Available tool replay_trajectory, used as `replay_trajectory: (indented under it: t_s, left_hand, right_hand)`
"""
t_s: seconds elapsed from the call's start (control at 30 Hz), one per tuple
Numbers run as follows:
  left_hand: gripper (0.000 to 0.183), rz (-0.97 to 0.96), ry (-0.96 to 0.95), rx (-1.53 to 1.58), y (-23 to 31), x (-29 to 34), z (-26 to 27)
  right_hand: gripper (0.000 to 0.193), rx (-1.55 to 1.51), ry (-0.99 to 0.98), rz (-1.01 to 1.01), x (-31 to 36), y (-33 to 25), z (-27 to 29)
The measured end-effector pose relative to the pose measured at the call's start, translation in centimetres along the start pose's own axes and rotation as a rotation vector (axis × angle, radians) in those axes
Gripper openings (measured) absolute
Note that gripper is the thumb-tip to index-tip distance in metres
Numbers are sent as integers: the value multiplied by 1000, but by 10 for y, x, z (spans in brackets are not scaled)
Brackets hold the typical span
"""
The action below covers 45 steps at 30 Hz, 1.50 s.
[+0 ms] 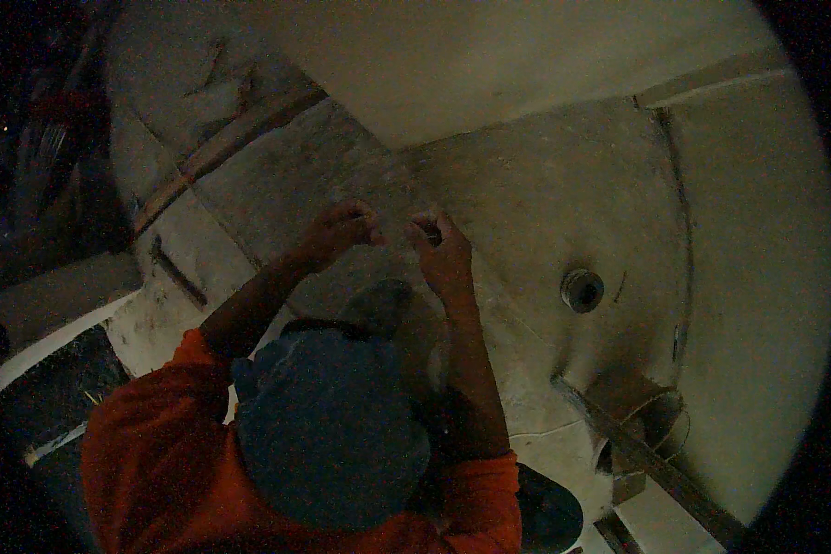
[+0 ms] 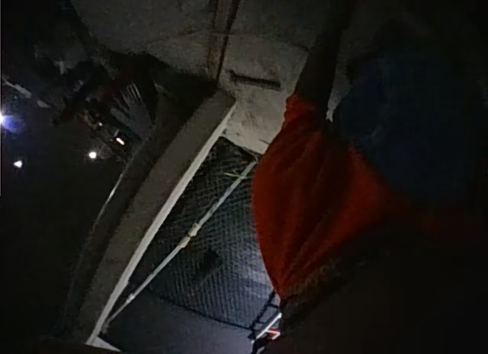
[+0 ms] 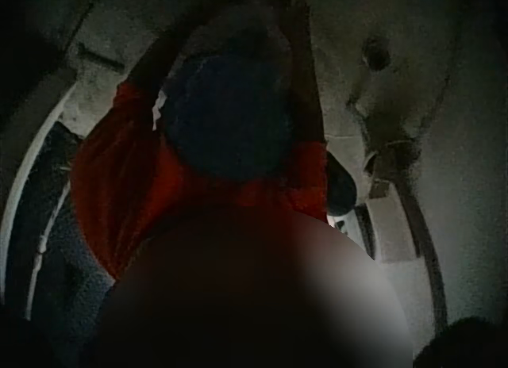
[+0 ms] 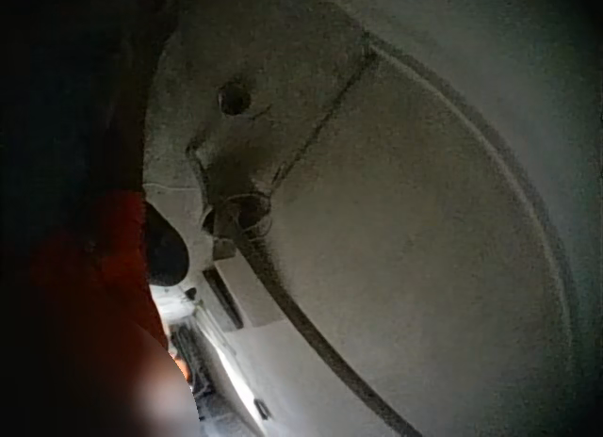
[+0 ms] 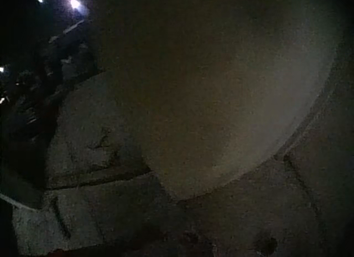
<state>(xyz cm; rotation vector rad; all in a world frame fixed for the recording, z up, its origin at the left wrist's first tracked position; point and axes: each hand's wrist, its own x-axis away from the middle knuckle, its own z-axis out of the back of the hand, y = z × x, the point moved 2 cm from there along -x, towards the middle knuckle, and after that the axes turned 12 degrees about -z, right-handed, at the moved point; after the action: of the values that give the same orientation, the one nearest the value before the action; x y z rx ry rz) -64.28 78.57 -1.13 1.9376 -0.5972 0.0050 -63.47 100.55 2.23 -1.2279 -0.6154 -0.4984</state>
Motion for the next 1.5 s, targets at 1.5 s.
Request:
replay_trajectory:
  t_s: [1.5]
  left_hand:
    - [33, -6, -90, -1019, 29, -26, -26]
  right_hand:
    - [22, 38, 71, 363, -16, 16, 5]
